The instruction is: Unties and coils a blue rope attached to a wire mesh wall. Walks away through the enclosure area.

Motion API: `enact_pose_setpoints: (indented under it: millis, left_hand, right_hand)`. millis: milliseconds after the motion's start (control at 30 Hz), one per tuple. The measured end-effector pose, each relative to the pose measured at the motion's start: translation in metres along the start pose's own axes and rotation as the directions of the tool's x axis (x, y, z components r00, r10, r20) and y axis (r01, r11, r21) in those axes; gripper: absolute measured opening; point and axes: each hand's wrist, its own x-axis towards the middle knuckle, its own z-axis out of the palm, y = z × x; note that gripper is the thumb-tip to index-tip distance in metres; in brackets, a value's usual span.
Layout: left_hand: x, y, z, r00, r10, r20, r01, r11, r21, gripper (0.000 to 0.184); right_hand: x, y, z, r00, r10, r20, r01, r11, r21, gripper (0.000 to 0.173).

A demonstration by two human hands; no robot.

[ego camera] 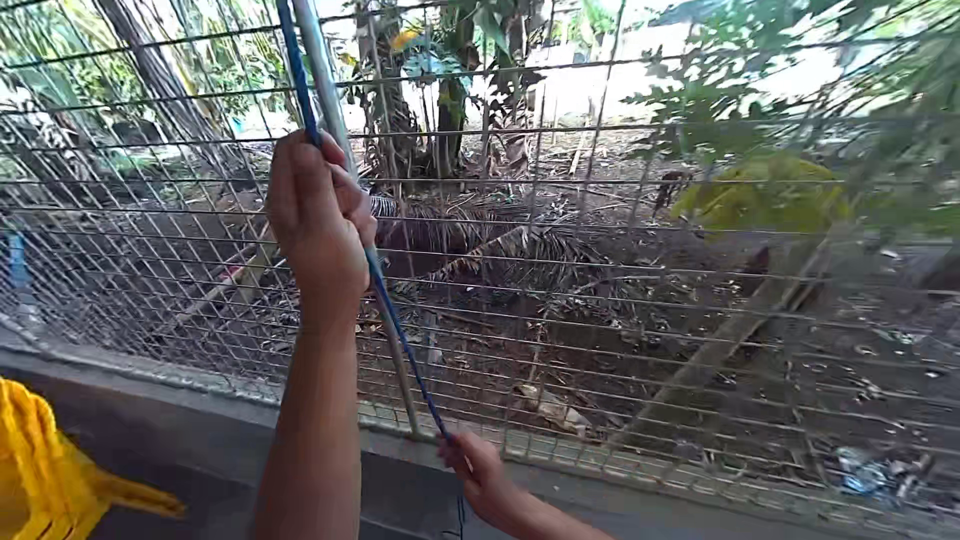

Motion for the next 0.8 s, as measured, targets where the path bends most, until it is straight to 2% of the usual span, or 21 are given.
enact_pose_setpoints:
  millis: [100, 167, 233, 333, 400, 467, 567, 633, 700, 733, 767, 800]
  left_hand:
    - [0.020, -0.020, -0.029, 0.999, 0.035, 0.006, -0.036, 0.999, 0.034, 0.027]
    - [0.029, -0.031, -0.040, 0.999, 0.037, 0.004, -0.037, 0.999, 0.002, 0.027]
    - [0.036, -0.039, -0.046, 1.000, 0.002, 0.012, -0.002, 0.999, -0.048, 0.029]
    - [0.047, -0.061, -0.046, 0.997, -0.031, 0.067, 0.041, 0.988, -0.149, 0.031]
    - [0.052, -0.074, -0.043, 0.992, -0.054, 0.117, 0.076, 0.978, -0.193, 0.030]
    - [0.058, -0.087, -0.043, 0.982, -0.060, 0.180, 0.102, 0.968, -0.229, 0.028]
    - [0.061, -0.099, -0.049, 0.953, -0.066, 0.297, 0.149, 0.952, -0.267, 0.026]
    - [0.062, -0.101, -0.046, 0.953, -0.061, 0.297, 0.164, 0.929, -0.333, 0.025]
    - [0.061, -0.104, -0.042, 0.951, -0.049, 0.306, 0.170, 0.908, -0.383, 0.025]
    - [0.061, -0.108, -0.041, 0.947, -0.039, 0.317, 0.175, 0.894, -0.412, 0.025]
    - [0.062, -0.114, -0.039, 0.943, -0.033, 0.330, 0.183, 0.883, -0.433, 0.025]
    - [0.062, -0.122, -0.035, 0.940, -0.031, 0.339, 0.192, 0.871, -0.452, 0.025]
  right_hand:
    - [-0.014, 0.014, 0.006, 0.998, 0.053, -0.026, -0.056, 0.990, -0.129, 0.019]
    - [0.011, 0.020, -0.003, 0.983, -0.045, -0.178, 0.004, 0.975, -0.224, 0.016]
    - [0.055, 0.014, -0.021, 0.916, -0.158, -0.369, 0.055, 0.960, -0.274, 0.014]
    - [0.123, -0.015, -0.049, 0.746, -0.275, -0.606, 0.034, 0.925, -0.378, 0.019]
    - [0.156, -0.030, -0.050, 0.647, -0.258, -0.717, -0.108, 0.901, -0.421, 0.026]
    - [0.179, -0.033, -0.040, 0.556, -0.151, -0.817, -0.298, 0.882, -0.366, 0.031]
    - [0.193, -0.026, -0.035, 0.428, -0.085, -0.900, -0.544, 0.771, -0.332, 0.027]
    - [0.203, -0.021, -0.039, 0.413, -0.100, -0.905, -0.634, 0.682, -0.365, 0.026]
    - [0.211, -0.012, -0.040, 0.430, -0.221, -0.875, -0.647, 0.601, -0.469, 0.019]
    - [0.214, -0.012, -0.039, 0.450, -0.233, -0.862, -0.653, 0.573, -0.495, 0.019]
    - [0.216, -0.016, -0.038, 0.471, -0.185, -0.863, -0.674, 0.556, -0.487, 0.022]
    - [0.218, -0.021, -0.038, 0.482, -0.077, -0.873, -0.711, 0.548, -0.441, 0.029]
